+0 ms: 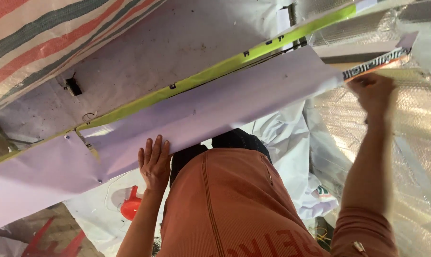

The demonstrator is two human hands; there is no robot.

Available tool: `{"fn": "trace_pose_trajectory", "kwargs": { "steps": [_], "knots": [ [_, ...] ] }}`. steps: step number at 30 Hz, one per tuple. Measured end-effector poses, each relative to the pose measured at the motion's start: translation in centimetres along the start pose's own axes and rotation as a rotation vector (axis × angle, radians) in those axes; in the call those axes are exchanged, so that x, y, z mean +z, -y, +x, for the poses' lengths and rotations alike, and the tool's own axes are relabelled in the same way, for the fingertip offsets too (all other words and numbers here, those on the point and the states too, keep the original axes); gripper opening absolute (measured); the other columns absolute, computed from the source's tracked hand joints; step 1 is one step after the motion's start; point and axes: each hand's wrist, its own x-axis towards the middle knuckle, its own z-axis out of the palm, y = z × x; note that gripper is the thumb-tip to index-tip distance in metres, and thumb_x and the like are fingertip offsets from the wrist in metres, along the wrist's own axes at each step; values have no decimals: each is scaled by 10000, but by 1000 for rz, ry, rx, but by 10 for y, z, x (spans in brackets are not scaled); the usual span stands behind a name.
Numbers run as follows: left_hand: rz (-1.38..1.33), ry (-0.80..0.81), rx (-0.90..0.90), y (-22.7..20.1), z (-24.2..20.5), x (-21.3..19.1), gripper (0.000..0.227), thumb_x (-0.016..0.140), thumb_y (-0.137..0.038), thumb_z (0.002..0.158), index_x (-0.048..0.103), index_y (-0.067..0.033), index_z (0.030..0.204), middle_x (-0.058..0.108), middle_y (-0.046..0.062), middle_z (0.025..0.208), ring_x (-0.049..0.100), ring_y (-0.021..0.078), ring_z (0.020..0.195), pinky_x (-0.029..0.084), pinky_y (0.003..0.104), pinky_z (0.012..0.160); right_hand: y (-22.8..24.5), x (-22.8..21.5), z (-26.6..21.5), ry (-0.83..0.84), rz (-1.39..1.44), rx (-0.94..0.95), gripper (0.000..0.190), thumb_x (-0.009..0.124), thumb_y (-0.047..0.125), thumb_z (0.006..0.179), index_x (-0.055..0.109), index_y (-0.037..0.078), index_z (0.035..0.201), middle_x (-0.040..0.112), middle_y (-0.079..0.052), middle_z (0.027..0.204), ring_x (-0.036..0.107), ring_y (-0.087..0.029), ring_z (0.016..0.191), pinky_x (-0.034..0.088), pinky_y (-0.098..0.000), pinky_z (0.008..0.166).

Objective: Attaching white banner material to a long frame using a screwdriver and measuring tape.

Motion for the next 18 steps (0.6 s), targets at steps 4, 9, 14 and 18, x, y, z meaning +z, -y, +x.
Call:
{"fn": "trace_pose_trajectory", "kwargs": {
  "steps": [4, 9, 14, 18],
  "knots": [
    [9, -35, 12, -1, 2, -2, 294, 768, -154, 1008, 722, -153, 1298, 648, 81, 1442, 541, 318, 1413, 346, 489, 1199, 21, 25, -43, -73, 183, -61, 253, 886, 143, 923, 781, 96, 1148, 763, -60, 960, 673, -164, 691, 625, -352, 514],
    [-6, 21, -22, -3, 5, -5, 273, 674, -160, 1038, 730, -132, 1304, 638, 78, 1461, 532, 330, 1420, 327, 482, 1204, 2, 54, -32, -426, -71, -500, 538, 1000, -5, 669, 707, 79, 1113, 756, -54, 964, 641, -231, 754, 455, -407, 575],
    [10, 15, -29, -4, 7, -9, 255, 699, -174, 1036, 726, -152, 1289, 643, 59, 1451, 562, 324, 1395, 403, 504, 1145, 2, 65, -33, -528, -348, -619, 546, 1090, 184, 639, 787, 164, 1092, 724, -61, 1149, 725, -217, 727, 562, -378, 454],
    [-25, 14, -37, -1, 1, -5, 301, 686, -238, 1063, 702, -168, 1356, 612, 43, 1487, 516, 303, 1437, 388, 497, 1164, 5, 60, -28, -641, -499, -837, 447, 1119, 291, 765, 799, 189, 1060, 716, -56, 1218, 773, -143, 813, 627, -228, 499]
  ]
}}
